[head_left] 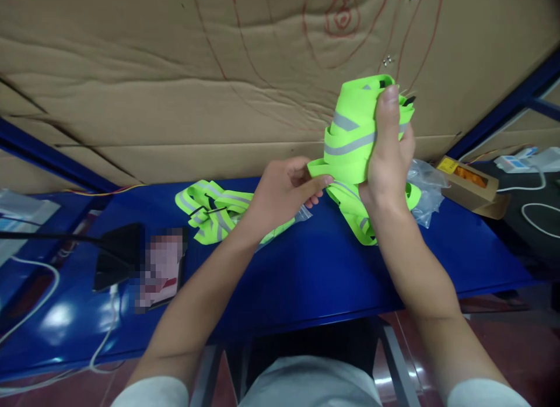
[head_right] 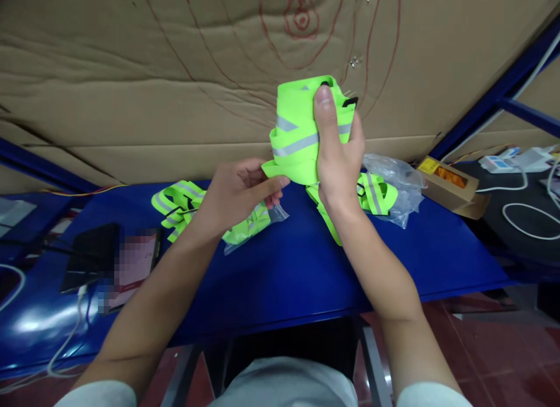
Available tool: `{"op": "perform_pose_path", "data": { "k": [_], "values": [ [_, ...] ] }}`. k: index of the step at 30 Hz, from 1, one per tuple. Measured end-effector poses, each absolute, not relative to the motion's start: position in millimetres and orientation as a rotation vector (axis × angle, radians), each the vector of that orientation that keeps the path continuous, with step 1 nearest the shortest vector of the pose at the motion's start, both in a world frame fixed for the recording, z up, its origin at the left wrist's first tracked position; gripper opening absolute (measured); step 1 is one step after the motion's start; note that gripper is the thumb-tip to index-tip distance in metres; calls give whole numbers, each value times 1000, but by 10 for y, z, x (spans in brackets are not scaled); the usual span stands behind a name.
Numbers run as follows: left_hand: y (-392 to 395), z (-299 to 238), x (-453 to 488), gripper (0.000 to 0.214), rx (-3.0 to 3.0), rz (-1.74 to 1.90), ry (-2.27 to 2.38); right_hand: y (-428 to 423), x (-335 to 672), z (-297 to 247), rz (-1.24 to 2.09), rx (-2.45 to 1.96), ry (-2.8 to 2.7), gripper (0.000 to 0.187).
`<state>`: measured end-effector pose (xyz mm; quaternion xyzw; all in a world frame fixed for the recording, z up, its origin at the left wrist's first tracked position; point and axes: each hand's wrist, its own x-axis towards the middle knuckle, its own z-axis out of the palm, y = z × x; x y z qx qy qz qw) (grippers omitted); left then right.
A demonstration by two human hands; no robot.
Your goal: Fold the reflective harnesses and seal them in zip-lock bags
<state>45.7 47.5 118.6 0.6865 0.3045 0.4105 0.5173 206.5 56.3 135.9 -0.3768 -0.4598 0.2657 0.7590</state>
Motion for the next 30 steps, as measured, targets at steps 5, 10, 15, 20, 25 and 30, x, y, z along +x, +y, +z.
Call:
{"op": "perform_pose_path", "data": {
  "k": [5,10,15,20,25,30],
  "values": [
    [527,1171,488,23,1548,1146,684,488,1932,1381,616,-735,-919,36],
    [550,1096,541,32,1464,1273,667,517,1919,1330,467,-817,-973,38],
    [568,1151,453,51,1713,1190,495,539,1963,1333,320,-881,-1008,45],
    [652,1074,482,75,1796,1190,370,474,1868,1335,424,-937,-1008,51],
    [705,970,567,67,1735,1328,322,429,1784,1292,426,-982,-1002,48],
    [667,1004,542,76,1768,1235,338,429,1772,1245,474,-932,-1052,49]
  ]
}}
